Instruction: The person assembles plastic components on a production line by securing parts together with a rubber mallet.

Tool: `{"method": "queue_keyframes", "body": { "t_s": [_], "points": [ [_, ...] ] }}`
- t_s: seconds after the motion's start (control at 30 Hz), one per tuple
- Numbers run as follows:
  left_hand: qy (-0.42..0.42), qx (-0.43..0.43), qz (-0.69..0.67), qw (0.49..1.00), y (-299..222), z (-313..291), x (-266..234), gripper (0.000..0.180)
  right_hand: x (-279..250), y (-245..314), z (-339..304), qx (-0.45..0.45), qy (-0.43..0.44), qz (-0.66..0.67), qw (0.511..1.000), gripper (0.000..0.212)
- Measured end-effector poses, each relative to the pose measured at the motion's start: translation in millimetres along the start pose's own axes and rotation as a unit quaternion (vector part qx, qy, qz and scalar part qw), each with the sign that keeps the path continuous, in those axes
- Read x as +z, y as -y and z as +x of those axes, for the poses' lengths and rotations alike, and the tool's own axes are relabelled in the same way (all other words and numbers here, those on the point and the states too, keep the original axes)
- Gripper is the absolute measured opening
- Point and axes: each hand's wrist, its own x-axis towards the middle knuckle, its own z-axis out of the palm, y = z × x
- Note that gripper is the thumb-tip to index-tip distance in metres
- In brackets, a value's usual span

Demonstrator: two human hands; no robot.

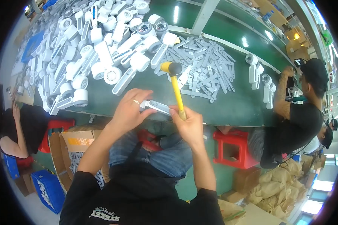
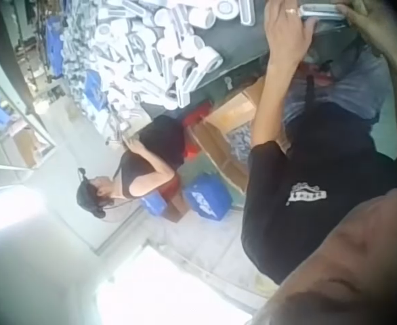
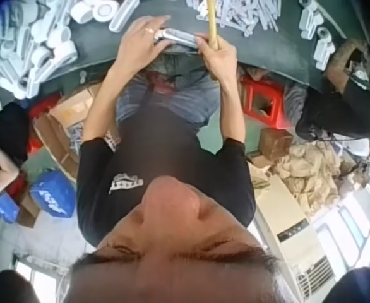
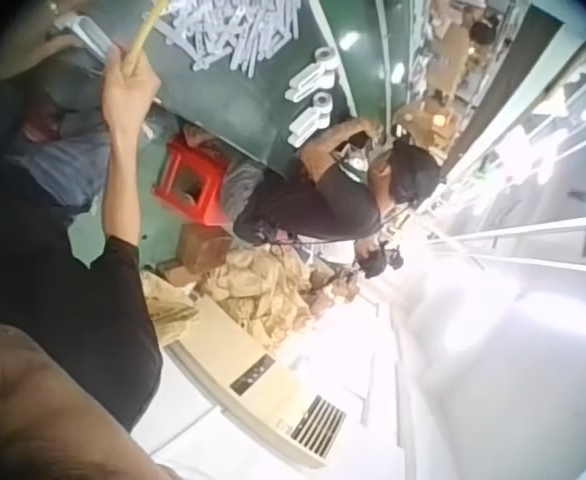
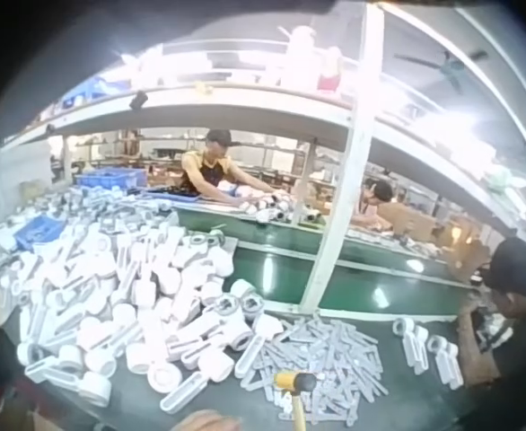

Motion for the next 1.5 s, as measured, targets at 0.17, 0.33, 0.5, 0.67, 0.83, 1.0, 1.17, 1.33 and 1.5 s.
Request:
{"method": "queue_keyframes", "body": {
  "t_s": [0.17,0.33,0.5,0.67,0.83,1.0,1.17,1.33,1.5],
  "points": [
    [-0.008,0.113,0.024,0.993,14,2,4,0.033,-10,5,3,-0.013,0.027,-0.089,0.996,0.023],
    [0.018,0.153,0.048,0.987,18,8,0,0.024,-7,18,8,0.021,0.036,-0.124,0.991,0.032],
    [0.009,0.152,0.052,0.987,15,12,4,0.025,-8,-3,20,0.124,0.062,0.055,0.989,0.037],
    [0.021,0.150,0.058,0.987,22,7,4,0.027,-5,0,17,0.126,0.075,0.114,0.983,0.035],
    [0.003,0.108,0.017,0.994,18,7,7,0.023,4,0,3,0.092,-0.005,0.078,0.993,0.030],
    [0.022,0.097,0.010,0.995,18,7,2,0.023,7,3,-8,0.103,-0.007,0.104,0.989,0.029],
    [0.021,0.089,-0.003,0.996,18,10,2,0.023,3,-4,0,0.136,0.035,0.162,0.977,0.037],
    [0.041,0.129,0.055,0.989,13,16,-5,0.026,3,-6,4,0.140,0.034,0.180,0.973,0.034],
    [0.096,0.228,0.092,0.964,21,24,1,0.027,7,-7,2,0.123,0.011,0.169,0.978,0.030]
  ]
}}
